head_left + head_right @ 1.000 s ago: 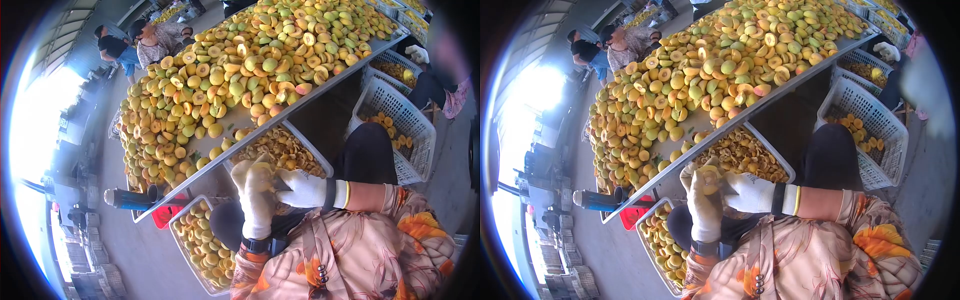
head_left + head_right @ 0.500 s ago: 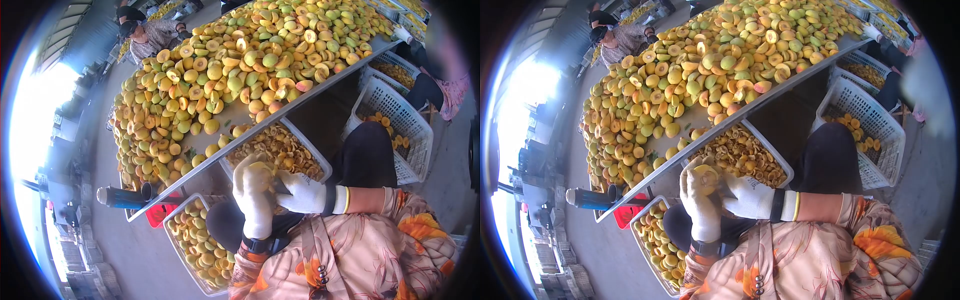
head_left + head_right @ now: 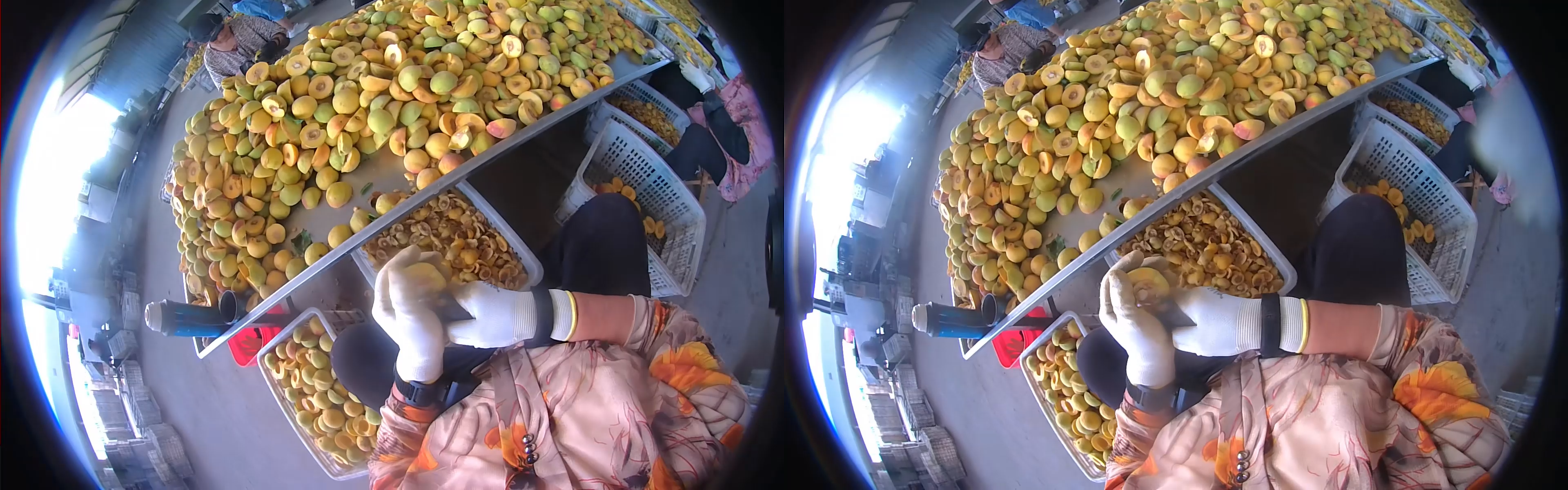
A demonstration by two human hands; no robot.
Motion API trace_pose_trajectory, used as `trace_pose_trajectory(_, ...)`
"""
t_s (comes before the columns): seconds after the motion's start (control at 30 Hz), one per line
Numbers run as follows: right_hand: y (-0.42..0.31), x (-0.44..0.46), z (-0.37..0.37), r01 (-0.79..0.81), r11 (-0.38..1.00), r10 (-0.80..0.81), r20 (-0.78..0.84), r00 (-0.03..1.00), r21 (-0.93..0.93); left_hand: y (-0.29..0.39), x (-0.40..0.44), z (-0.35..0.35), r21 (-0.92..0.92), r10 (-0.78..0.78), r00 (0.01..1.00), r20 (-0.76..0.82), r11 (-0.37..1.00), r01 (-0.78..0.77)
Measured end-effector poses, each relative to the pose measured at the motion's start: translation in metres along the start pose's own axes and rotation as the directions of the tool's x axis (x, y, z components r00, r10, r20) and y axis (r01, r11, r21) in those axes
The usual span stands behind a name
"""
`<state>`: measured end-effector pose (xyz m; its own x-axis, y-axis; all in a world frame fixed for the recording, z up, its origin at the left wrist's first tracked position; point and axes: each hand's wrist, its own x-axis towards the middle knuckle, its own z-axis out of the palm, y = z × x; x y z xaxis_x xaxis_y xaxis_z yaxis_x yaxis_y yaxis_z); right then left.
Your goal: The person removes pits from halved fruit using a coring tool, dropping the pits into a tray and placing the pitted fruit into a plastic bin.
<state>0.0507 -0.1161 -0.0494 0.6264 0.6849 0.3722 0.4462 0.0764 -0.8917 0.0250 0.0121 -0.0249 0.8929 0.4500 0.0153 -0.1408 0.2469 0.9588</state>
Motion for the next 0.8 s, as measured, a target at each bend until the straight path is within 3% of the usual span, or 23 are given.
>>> trace_pose_trajectory(0.03,0.003,0.002,0.000,0.058,0.998,-0.058,0.001,0.998,0.038,0.001,0.001,-0.001,0.009,-0.022,1.000,0.012,1.000,0.022)
trace_pose_trajectory(0.1,-0.001,-0.001,-0.013,-0.388,0.889,0.329,0.248,0.911,0.244,-0.001,0.002,-0.003,0.001,-0.045,0.998,0.034,0.999,0.045)
trace_pose_trajectory(0.2,-0.006,-0.001,-0.023,-0.619,0.687,0.467,0.421,0.778,0.381,-0.010,0.005,-0.004,-0.010,0.006,0.999,0.053,1.000,-0.006)
trace_pose_trajectory(0.27,0.002,-0.002,-0.024,-0.599,0.684,0.437,0.424,0.793,0.415,-0.016,0.005,-0.001,0.047,0.101,0.994,0.047,0.994,-0.103)
trace_pose_trajectory(0.33,0.011,-0.003,-0.022,-0.489,0.780,0.351,0.374,0.858,0.390,-0.017,0.003,0.002,0.083,0.130,0.992,0.005,0.988,-0.129)
trace_pose_trajectory(0.4,0.011,-0.002,-0.025,-0.509,0.767,0.352,0.407,0.843,0.391,-0.014,0.004,0.003,0.067,0.114,0.993,-0.005,0.991,-0.114)
trace_pose_trajectory(0.57,-0.014,0.008,-0.052,-0.819,0.438,0.495,0.661,0.564,0.371,-0.014,0.006,0.007,-0.049,0.028,0.999,0.027,0.998,-0.027)
trace_pose_trajectory(0.67,-0.025,0.010,-0.051,-0.623,0.718,0.444,0.485,0.753,0.311,-0.016,0.009,-0.001,0.257,0.219,0.965,0.146,0.933,-0.251)
trace_pose_trajectory(0.7,-0.027,0.010,-0.051,-0.647,0.679,0.457,0.491,0.742,0.347,-0.015,0.009,-0.002,0.304,0.222,0.961,0.166,0.915,-0.264)
trace_pose_trajectory(0.77,-0.029,0.008,-0.051,-0.690,0.594,0.481,0.505,0.717,0.414,-0.013,0.011,0.000,0.202,0.147,0.974,0.172,0.963,-0.181)
trace_pose_trajectory(0.8,-0.024,0.004,-0.053,-0.740,0.451,0.424,0.609,0.670,0.500,-0.012,0.011,0.001,0.149,0.111,0.977,0.180,0.979,-0.139)
